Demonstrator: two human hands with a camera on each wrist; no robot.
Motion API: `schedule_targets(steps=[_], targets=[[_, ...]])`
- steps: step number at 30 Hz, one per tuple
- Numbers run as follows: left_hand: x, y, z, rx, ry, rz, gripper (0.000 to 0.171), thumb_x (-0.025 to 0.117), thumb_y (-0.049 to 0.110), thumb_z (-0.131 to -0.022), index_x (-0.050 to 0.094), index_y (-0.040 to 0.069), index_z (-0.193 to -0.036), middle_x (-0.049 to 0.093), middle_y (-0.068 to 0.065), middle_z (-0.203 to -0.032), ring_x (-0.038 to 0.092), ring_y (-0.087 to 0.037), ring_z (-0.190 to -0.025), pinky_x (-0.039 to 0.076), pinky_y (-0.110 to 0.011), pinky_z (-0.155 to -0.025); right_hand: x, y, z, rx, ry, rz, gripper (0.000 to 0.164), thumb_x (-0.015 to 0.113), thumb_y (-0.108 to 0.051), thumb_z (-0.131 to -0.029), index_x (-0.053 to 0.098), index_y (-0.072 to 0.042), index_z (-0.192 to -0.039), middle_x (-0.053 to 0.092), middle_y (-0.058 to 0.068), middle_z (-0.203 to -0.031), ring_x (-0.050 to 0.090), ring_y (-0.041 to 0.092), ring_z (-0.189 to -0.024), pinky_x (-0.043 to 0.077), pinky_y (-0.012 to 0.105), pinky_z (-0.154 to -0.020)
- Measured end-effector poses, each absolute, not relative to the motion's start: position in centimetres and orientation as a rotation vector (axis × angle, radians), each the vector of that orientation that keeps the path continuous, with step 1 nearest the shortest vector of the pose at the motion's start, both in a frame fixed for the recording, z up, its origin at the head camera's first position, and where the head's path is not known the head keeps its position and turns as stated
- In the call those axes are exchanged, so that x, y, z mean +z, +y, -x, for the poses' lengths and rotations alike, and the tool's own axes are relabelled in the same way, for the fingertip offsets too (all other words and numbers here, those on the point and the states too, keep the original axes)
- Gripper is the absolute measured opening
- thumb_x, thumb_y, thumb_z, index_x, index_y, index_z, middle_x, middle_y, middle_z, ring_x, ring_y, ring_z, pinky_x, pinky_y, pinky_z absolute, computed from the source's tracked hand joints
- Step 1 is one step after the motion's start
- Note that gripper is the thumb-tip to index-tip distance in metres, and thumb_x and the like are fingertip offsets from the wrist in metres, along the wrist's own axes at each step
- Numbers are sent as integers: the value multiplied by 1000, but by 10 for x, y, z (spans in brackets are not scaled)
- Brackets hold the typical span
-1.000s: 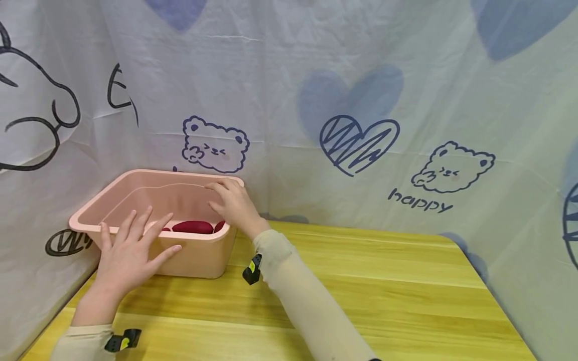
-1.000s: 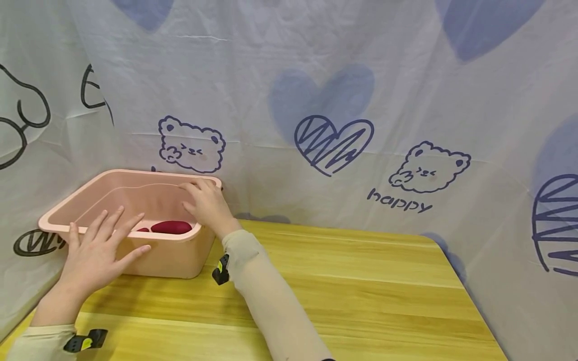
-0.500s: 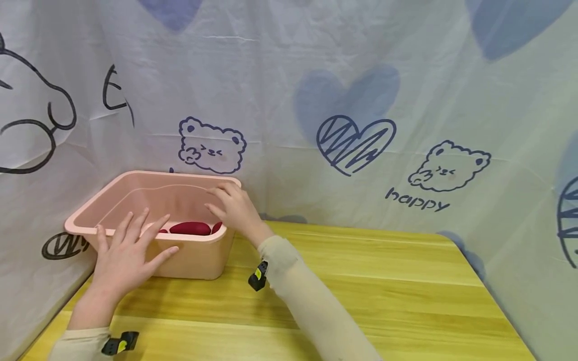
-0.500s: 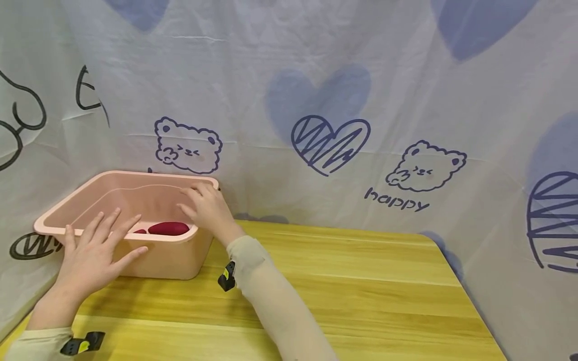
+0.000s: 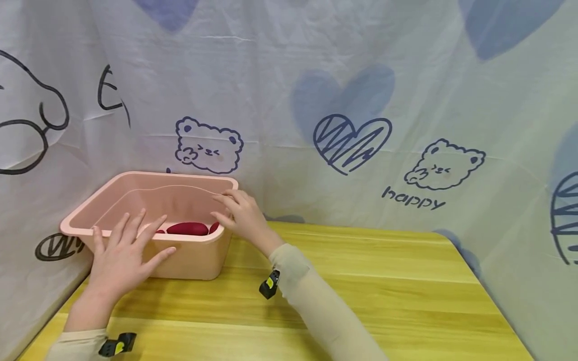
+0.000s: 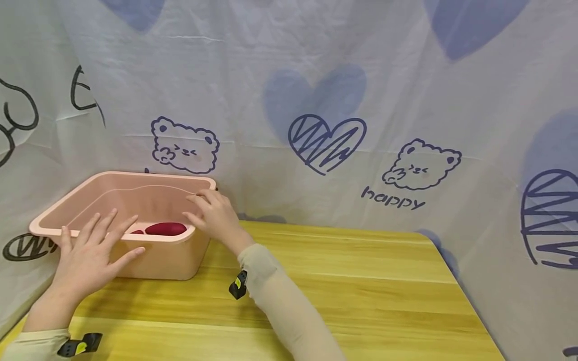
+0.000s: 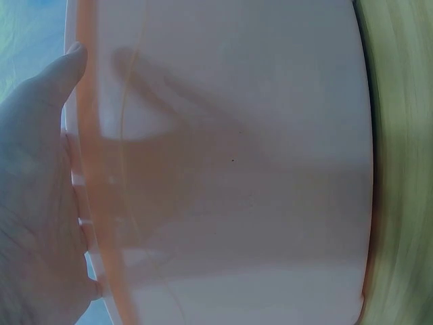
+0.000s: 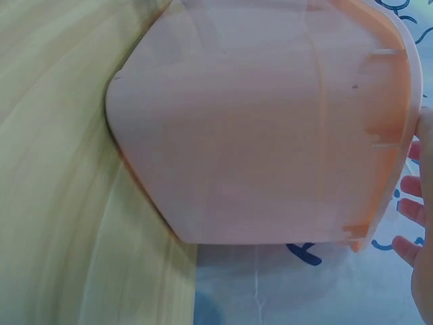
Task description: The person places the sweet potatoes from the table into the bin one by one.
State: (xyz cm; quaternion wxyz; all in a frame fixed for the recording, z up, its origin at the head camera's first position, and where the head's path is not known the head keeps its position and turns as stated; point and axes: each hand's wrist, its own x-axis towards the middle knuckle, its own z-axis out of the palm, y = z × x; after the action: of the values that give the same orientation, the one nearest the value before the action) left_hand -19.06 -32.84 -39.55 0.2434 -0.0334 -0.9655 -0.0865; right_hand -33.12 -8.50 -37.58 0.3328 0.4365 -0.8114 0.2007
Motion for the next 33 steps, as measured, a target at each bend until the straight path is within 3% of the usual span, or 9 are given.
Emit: schedule_targets(steps=[16,33], targets=[[-388,-333,191,-250,-2654,93,72,52,64,-90,28,37,-152,20,-16,-162,5,-41,-151,-19,-73,-109,-383,-47,324,418,-2232,-1095,45,58,-40,-96,57,-17,-134,57,9,-135,51,26,-129,43,47,-108],[-380,-323,193,-257,-2710,71,70,45,66,-92,43,21,-145,28,-23,-156,4,-42,-150,-19,-76,-106,-386,37,310,360,-2394,-965,52,55,-42,-97,47,-20,-144,48,12,-147,41,33,-139,36,57,-112]])
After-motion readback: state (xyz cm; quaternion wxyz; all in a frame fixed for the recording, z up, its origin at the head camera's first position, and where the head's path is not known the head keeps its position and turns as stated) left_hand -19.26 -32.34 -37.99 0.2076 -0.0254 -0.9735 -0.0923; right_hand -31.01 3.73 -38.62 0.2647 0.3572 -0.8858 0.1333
